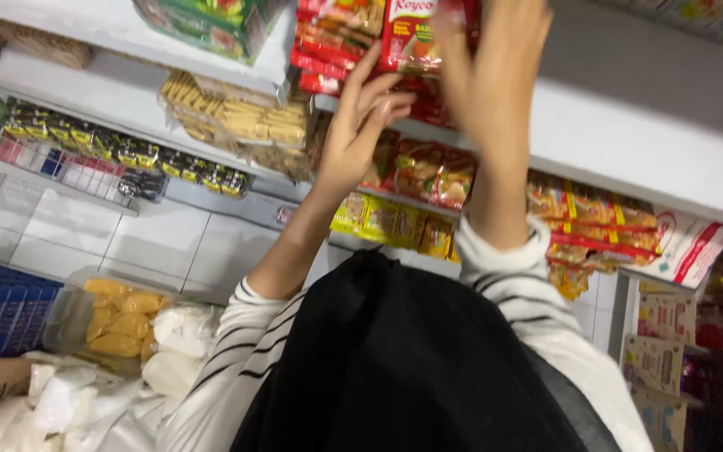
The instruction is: The person picks up packets of seasoning from a red basket and arranges them into organized stacks on a shelf.
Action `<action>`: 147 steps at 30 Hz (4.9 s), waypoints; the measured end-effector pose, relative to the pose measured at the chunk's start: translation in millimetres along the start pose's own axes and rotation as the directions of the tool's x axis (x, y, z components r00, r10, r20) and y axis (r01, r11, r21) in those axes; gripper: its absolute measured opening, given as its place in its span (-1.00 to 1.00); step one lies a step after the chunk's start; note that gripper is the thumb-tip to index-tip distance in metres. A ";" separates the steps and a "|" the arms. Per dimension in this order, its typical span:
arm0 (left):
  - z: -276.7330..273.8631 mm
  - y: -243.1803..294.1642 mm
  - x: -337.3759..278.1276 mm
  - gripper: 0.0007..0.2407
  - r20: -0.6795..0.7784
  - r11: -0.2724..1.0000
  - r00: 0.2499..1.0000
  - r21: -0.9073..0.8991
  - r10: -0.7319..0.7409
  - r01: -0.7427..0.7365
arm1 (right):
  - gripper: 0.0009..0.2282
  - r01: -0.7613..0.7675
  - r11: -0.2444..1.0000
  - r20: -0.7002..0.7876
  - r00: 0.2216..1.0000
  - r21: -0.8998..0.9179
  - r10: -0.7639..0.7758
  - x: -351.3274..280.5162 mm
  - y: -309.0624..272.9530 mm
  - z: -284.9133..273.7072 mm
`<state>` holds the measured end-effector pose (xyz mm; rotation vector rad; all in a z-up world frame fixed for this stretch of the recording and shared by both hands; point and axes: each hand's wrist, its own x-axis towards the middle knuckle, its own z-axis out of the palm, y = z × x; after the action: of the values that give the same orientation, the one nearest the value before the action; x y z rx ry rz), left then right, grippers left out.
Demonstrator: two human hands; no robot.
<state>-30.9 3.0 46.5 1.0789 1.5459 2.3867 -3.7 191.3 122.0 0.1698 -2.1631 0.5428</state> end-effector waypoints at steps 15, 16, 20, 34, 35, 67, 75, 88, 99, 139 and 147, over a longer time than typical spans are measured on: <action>-41.0 -3.3 26.5 -0.56 -0.056 0.281 0.933 0.958 0.355 -0.049 | -0.66 0.075 0.988 0.058 0.996 -0.136 -0.068 -7.4 -15.7 36.4; -41.8 -2.5 26.7 -0.55 -0.045 0.292 0.930 0.954 0.364 -0.069 | -0.66 0.087 0.987 0.081 0.994 -0.134 -0.076 -5.8 -16.2 33.9; -36.6 0.5 -2.8 -0.50 -0.021 0.364 0.922 0.922 0.387 -0.132 | -0.67 0.154 0.984 0.068 0.985 0.091 -0.161 -29.6 -21.1 9.8; 26.8 -38.5 -151.4 -0.60 0.211 0.649 0.977 0.747 -0.028 -0.143 | -0.79 -0.317 0.933 0.189 0.940 0.172 0.285 -242.1 -41.6 -40.1; 30.7 -37.3 -157.6 -0.59 0.254 0.669 0.964 0.730 -0.074 -0.141 | -0.79 -0.340 0.934 0.185 0.930 0.112 0.317 -253.7 -41.0 -45.9; 506.2 -151.5 -352.3 -0.70 0.893 0.905 0.142 0.422 -0.426 0.062 | -0.77 -0.899 0.144 -0.379 0.313 -0.413 0.871 -646.3 -33.0 -494.9; 612.7 -177.2 -404.0 -0.70 0.926 0.931 -0.103 0.365 -0.363 0.000 | -0.72 -0.960 -0.141 -0.399 -0.034 -0.242 0.916 -744.3 -49.9 -534.3; 805.1 -381.3 -576.8 -0.68 0.898 0.942 -0.357 0.317 -0.258 0.114 | -0.65 -0.944 -0.208 -0.653 -0.329 0.257 0.682 -935.1 97.9 -559.8; 907.5 -461.5 -648.0 -0.64 0.638 0.579 -0.484 0.763 -0.599 0.289 | -0.26 -0.648 -0.752 -0.124 -0.761 0.116 0.637 -917.1 158.3 -632.3; 948.3 -422.7 -618.3 -0.29 0.714 -0.206 -0.651 0.618 -0.256 0.759 | -0.36 -0.369 0.101 -0.246 -0.370 0.924 0.896 -846.6 20.3 -672.6; 925.0 -301.9 -538.7 -0.50 0.889 -0.073 -0.433 0.426 -0.150 0.902 | -0.30 -0.895 0.147 -0.584 -0.144 0.421 0.799 -822.1 -18.2 -617.8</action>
<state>845.7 615.0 -260.2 0.4646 0.2840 0.5485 953.5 387.2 -199.2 -1.5417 -1.1098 0.9710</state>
